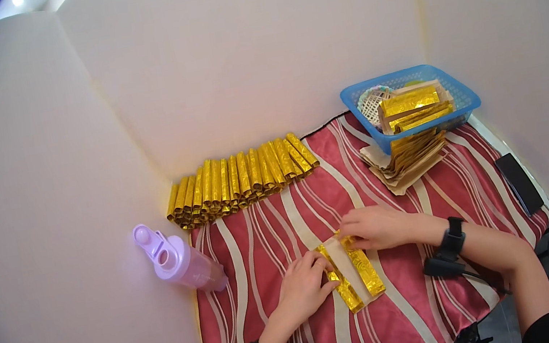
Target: Folding pieces of gold paper into flat, uniform strips for packaging or ceremonial use.
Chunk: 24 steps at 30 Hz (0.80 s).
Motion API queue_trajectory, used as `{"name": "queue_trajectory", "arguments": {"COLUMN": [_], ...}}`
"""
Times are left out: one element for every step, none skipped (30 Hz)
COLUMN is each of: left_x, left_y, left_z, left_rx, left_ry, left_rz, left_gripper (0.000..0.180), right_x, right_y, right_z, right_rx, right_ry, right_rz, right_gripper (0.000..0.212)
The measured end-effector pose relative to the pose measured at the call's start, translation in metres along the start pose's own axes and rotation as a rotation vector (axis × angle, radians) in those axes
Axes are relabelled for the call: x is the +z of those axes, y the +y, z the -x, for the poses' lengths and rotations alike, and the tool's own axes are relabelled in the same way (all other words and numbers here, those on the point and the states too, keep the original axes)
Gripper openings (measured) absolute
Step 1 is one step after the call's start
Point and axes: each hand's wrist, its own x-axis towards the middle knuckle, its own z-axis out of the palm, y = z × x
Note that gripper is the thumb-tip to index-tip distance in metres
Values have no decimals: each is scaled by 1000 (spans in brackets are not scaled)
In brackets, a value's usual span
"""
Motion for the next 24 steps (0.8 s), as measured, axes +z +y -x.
{"name": "queue_trajectory", "arguments": {"left_x": [0, -1, 0, 1, 2, 4, 4, 5, 5, 5, 6, 6, 5, 2, 1, 1, 1, 2, 3, 3, 4, 4, 5, 5], "left_y": [1, 1, 1, 1, 0, 0, -2, -3, -4, -4, -3, -2, 1, 6, 10, 13, 15, 17, 17, 17, 18, 17, 16, 15], "left_z": [0, -1, 0, -1, -1, 0, 0, 0, 0, 1, 1, 1, 2, 2, 4, 5, 7, 8, 9, 9, 10, 11, 11, 12], "left_rx": [-4, -20, -36, -35, -39, -44, -44, -64, -85, -87, -84, -81, -79, -57, -33, -32, -29, -25, -26, -13, 0, -4, -6, -8], "left_ry": [1, -3, -6, -6, -4, -3, -2, -49, -96, -98, -91, -85, -93, -110, -126, -128, -151, -173, -172, -178, -184, -183, -182, -182], "left_rz": [4, 18, 31, 36, 23, 10, 11, 24, 38, 42, -11, -63, -57, -120, -183, -180, -180, -182, -183, -175, -167, -170, -153, -136], "left_gripper": [30, 35, 40, 40, 48, 56, 56, 62, 68, 68, 73, 78, 78, 82, 87, 87, 90, 93, 93, 92, 92, 92, 91, 89], "right_x": [-1, 2, 5, 7, 8, 8, 8, 8, 8, 8, 7, 6, 5, 4, 4, 3, 3, 2, 2, 2, 1, 0, -2, -4], "right_y": [-4, -6, -5, -3, -2, 0, 2, 3, 4, 5, 5, 7, 7, 6, 4, 4, 3, 3, 3, 2, 0, -3, -5, -9], "right_z": [7, 12, 16, 20, 24, 27, 28, 29, 30, 31, 33, 32, 33, 34, 36, 35, 36, 38, 37, 37, 38, 38, 38, 37], "right_rx": [-10, -4, -6, -6, -7, -5, 15, 34, 35, 47, 59, 61, 59, 58, 67, 49, 30, 33, 35, 37, 35, 17, -2, -7], "right_ry": [-74, -90, -96, -68, -40, -43, -56, -68, -68, -109, -150, -153, -166, -178, -182, -195, -207, -209, -221, -233, -231, -171, -110, -109], "right_rz": [-2, 4, 1, -19, -39, -39, -20, -2, -2, 6, 14, 11, 22, 33, 27, 56, 85, 85, 94, 104, 104, 136, 166, 165], "right_gripper": [33, 35, 35, 42, 49, 49, 58, 67, 67, 75, 83, 83, 89, 95, 95, 99, 103, 103, 103, 104, 104, 102, 100, 100]}}
